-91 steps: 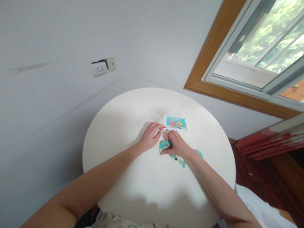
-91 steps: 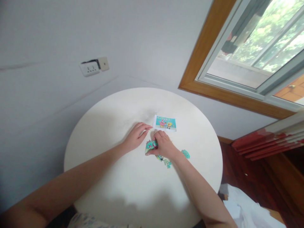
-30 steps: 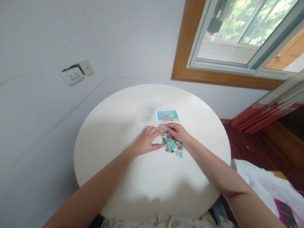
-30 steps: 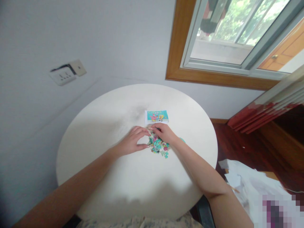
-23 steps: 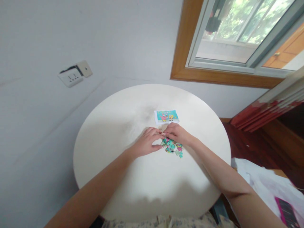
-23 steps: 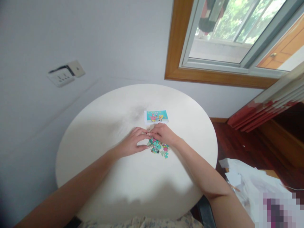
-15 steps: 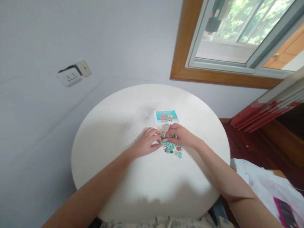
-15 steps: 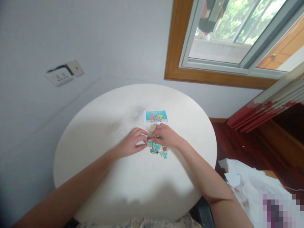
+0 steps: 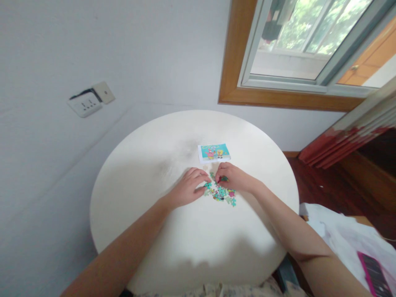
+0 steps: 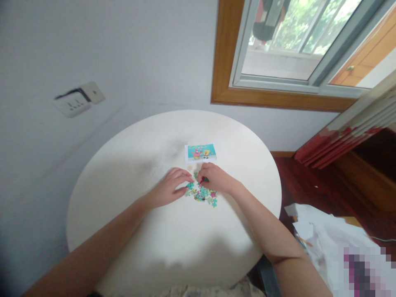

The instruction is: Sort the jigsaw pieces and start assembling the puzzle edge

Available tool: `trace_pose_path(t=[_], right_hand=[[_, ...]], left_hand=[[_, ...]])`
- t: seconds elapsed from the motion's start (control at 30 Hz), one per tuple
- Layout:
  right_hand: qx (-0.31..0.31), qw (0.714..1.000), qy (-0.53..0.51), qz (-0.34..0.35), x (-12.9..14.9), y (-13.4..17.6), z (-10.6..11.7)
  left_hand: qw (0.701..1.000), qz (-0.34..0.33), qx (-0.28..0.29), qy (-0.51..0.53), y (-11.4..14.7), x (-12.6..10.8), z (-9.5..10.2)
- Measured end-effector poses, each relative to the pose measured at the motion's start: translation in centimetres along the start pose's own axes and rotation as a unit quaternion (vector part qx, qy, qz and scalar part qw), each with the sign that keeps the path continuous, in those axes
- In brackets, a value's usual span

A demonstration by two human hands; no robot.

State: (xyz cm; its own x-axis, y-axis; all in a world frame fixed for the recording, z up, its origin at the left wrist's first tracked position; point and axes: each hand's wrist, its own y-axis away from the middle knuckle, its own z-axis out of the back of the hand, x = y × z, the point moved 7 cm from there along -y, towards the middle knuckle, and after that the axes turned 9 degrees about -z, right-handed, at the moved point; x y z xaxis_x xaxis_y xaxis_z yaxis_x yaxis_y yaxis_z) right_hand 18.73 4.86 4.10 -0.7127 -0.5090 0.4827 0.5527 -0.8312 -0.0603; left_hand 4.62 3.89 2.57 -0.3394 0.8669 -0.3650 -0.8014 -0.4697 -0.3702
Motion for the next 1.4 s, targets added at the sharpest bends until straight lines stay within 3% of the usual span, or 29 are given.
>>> trace_pose_path(t=[0.23,0.5,0.83,1.03,1.4], right_hand=[[-0.016,1.0,0.018,0.009,0.1,0.3,0.5],[-0.021,0.995,0.098,-0.011,1.5,-0.1,-2.4],[-0.044,0.998,0.041,-0.001,0.6,-0.1,-1.4],[-0.037,0.998,0.045,0.007,2.1,-0.1,-2.4],[-0.027,0.999,-0.026,0.004,1.9,-0.6,-3.2]], left_hand=[[1.0,-0.003,0.008,-0.015,0.0,0.0,-0.2],[1.0,0.007,0.0,0.003,0.3,0.6,-0.5],[0.998,0.004,0.051,0.023,0.7,0.3,0.2],[0.998,0.031,0.049,0.01,0.9,1.1,0.9],[0.998,0.025,0.058,0.012,1.0,0.8,1.0]])
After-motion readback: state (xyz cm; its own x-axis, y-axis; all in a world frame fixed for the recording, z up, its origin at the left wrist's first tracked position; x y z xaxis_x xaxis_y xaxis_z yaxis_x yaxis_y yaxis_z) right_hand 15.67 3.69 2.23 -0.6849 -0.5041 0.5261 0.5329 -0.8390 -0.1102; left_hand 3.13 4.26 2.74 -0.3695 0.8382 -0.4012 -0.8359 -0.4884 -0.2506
